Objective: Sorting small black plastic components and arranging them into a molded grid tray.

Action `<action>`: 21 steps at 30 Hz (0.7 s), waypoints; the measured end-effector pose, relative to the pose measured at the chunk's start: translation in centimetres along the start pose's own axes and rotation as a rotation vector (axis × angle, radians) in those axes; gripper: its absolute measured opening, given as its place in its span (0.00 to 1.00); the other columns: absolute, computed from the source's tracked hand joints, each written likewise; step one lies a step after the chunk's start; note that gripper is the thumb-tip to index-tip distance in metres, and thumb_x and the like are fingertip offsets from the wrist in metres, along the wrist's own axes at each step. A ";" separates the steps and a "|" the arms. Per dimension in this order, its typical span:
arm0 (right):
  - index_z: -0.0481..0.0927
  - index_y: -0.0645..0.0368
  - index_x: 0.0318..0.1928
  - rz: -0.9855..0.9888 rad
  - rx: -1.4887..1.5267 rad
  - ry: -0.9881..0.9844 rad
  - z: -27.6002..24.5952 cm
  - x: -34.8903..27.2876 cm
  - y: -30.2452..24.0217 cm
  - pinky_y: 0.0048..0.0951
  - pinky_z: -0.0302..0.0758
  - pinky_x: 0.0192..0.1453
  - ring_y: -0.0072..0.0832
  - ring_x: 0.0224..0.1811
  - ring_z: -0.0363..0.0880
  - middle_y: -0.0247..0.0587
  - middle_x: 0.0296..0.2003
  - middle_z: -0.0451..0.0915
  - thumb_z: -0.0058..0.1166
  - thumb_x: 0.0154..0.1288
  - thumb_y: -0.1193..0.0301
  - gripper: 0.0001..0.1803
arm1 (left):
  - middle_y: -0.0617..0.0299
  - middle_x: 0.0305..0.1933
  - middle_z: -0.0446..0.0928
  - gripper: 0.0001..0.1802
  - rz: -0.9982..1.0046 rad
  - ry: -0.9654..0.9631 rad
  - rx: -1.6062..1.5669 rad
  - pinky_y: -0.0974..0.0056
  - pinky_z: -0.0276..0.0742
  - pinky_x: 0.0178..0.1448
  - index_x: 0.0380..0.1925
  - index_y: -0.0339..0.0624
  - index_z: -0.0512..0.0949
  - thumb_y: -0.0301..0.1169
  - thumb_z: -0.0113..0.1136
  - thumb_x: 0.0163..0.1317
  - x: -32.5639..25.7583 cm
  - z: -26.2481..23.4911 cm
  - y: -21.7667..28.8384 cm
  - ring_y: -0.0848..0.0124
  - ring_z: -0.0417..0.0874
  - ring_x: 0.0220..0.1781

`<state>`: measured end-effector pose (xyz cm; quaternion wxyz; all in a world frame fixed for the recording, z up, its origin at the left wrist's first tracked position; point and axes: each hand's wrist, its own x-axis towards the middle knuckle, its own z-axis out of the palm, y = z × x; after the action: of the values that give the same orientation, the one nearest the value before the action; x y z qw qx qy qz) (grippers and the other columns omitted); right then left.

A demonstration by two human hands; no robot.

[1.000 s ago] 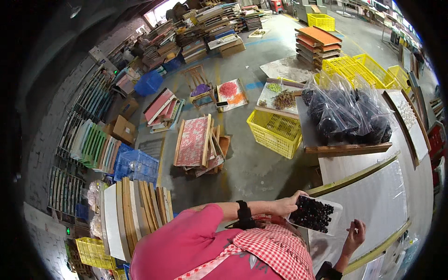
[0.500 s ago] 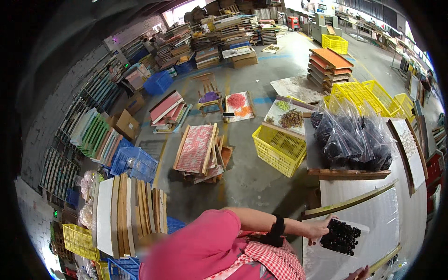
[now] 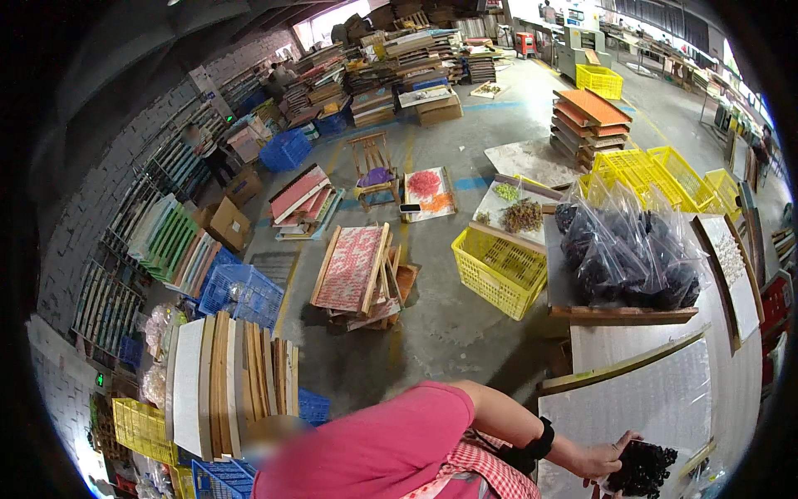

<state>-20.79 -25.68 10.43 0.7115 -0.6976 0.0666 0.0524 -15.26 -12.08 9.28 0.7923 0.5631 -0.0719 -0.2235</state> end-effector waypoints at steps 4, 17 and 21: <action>0.48 0.63 0.69 0.050 -0.057 0.031 -2.4 0.1 1.5 0.50 0.78 0.52 0.49 0.60 0.72 0.59 0.59 0.69 0.42 0.73 0.55 0.35 | 0.49 0.27 0.75 0.37 0.053 -0.260 0.123 0.58 0.80 0.25 0.66 0.47 0.29 0.32 0.40 0.67 -0.1 2.1 3.1 0.61 0.80 0.23; 0.48 0.63 0.69 0.165 -0.281 0.004 -11.9 2.9 5.2 0.48 0.78 0.52 0.48 0.59 0.72 0.59 0.59 0.70 0.43 0.72 0.55 0.36 | 0.53 0.36 0.77 0.20 0.476 0.508 0.682 0.59 0.76 0.44 0.51 0.39 0.69 0.23 0.50 0.56 -2.8 -11.0 4.5 0.61 0.81 0.40; 0.48 0.63 0.69 0.195 -0.342 -0.004 -14.6 3.9 6.5 0.48 0.78 0.52 0.48 0.59 0.73 0.59 0.59 0.70 0.43 0.72 0.55 0.36 | 0.51 0.42 0.74 0.20 0.336 0.674 0.849 0.57 0.75 0.51 0.50 0.41 0.70 0.24 0.52 0.55 -5.6 -15.5 5.3 0.58 0.79 0.46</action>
<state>-18.41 -40.17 3.07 0.5743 -0.7983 0.1225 0.1333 -13.14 5.07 9.43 0.5004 0.8533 0.0130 0.1464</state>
